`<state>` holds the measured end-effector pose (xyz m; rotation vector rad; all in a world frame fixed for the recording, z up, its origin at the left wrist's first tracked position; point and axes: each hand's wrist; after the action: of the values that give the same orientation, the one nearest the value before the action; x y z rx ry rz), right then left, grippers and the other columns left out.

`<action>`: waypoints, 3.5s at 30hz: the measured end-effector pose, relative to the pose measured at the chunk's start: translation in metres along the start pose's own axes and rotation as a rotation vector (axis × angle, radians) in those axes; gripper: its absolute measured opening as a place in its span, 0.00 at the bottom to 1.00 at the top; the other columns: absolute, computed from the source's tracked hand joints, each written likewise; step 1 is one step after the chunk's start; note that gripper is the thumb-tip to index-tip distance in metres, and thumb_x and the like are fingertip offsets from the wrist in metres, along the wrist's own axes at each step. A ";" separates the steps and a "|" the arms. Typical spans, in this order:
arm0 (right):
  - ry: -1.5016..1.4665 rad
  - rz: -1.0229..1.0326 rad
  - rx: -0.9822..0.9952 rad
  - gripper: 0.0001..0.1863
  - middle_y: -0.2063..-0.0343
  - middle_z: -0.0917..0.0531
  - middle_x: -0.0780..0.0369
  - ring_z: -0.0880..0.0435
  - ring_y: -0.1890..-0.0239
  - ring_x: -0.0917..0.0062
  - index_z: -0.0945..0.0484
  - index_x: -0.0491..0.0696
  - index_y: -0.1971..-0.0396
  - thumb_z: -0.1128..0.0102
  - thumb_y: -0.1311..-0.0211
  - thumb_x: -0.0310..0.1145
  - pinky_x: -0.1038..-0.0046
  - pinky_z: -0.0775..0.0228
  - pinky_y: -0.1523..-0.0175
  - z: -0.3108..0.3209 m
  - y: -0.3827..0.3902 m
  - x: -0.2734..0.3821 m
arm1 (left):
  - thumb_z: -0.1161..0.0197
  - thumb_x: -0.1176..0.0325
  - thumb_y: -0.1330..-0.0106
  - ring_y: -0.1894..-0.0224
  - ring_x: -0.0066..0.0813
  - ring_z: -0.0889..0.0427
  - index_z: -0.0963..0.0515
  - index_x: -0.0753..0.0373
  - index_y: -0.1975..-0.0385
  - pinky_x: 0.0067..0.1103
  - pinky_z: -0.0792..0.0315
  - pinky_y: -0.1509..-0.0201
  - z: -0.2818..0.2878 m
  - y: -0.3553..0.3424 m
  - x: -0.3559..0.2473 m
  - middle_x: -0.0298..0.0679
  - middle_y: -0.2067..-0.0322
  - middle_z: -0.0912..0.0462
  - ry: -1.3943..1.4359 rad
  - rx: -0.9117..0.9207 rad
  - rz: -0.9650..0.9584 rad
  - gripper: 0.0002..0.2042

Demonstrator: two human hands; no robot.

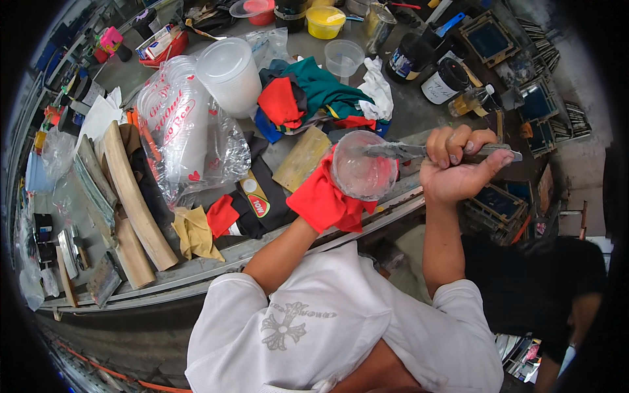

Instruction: The person secures a purple Osprey screen with blue tape, then moves to a workbench to mix a white liquid from a can into a measuring cup using a spatula. The person pours a clear liquid from a bottle into the mixture and stirs it.

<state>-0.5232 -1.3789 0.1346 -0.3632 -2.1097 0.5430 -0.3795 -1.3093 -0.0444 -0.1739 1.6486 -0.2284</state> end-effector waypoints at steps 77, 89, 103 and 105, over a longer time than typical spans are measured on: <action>-0.008 0.074 0.008 0.29 0.86 0.42 0.67 0.48 0.85 0.82 0.39 0.52 0.71 0.63 0.27 0.65 0.75 0.51 0.79 0.037 0.032 0.051 | 0.36 0.54 0.34 0.35 0.40 0.30 0.35 0.57 0.37 0.33 0.36 0.30 -0.035 0.014 -0.008 0.40 0.38 0.29 -0.032 0.103 0.036 0.28; -0.060 0.113 -0.057 0.28 0.87 0.42 0.67 0.48 0.86 0.81 0.38 0.51 0.71 0.62 0.26 0.63 0.75 0.52 0.80 0.029 0.027 0.040 | 0.50 0.43 0.27 0.34 0.41 0.31 0.36 0.57 0.34 0.36 0.39 0.26 -0.041 0.010 -0.013 0.43 0.35 0.31 0.483 0.162 0.157 0.30; -0.072 0.096 0.020 0.28 0.86 0.41 0.66 0.46 0.85 0.82 0.38 0.52 0.69 0.64 0.25 0.63 0.75 0.50 0.78 0.028 0.028 0.042 | 0.55 0.48 0.23 0.34 0.38 0.31 0.41 0.57 0.32 0.33 0.35 0.29 -0.041 0.008 -0.019 0.41 0.33 0.33 -0.200 0.199 -0.111 0.27; 0.000 0.157 0.041 0.27 0.85 0.41 0.66 0.47 0.85 0.81 0.38 0.51 0.69 0.64 0.25 0.62 0.76 0.50 0.78 0.033 0.027 0.040 | 0.48 0.50 0.26 0.34 0.38 0.31 0.41 0.58 0.32 0.33 0.35 0.30 -0.037 0.010 -0.019 0.42 0.34 0.32 -0.274 0.163 -0.147 0.28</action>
<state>-0.5710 -1.3462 0.1327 -0.5081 -2.0780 0.6766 -0.4149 -1.2936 -0.0255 -0.1932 1.3402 -0.4303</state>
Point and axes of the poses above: each hand's wrist, its own y-axis away from the middle knuckle, its own z-axis out of the back of the hand, x = y × z
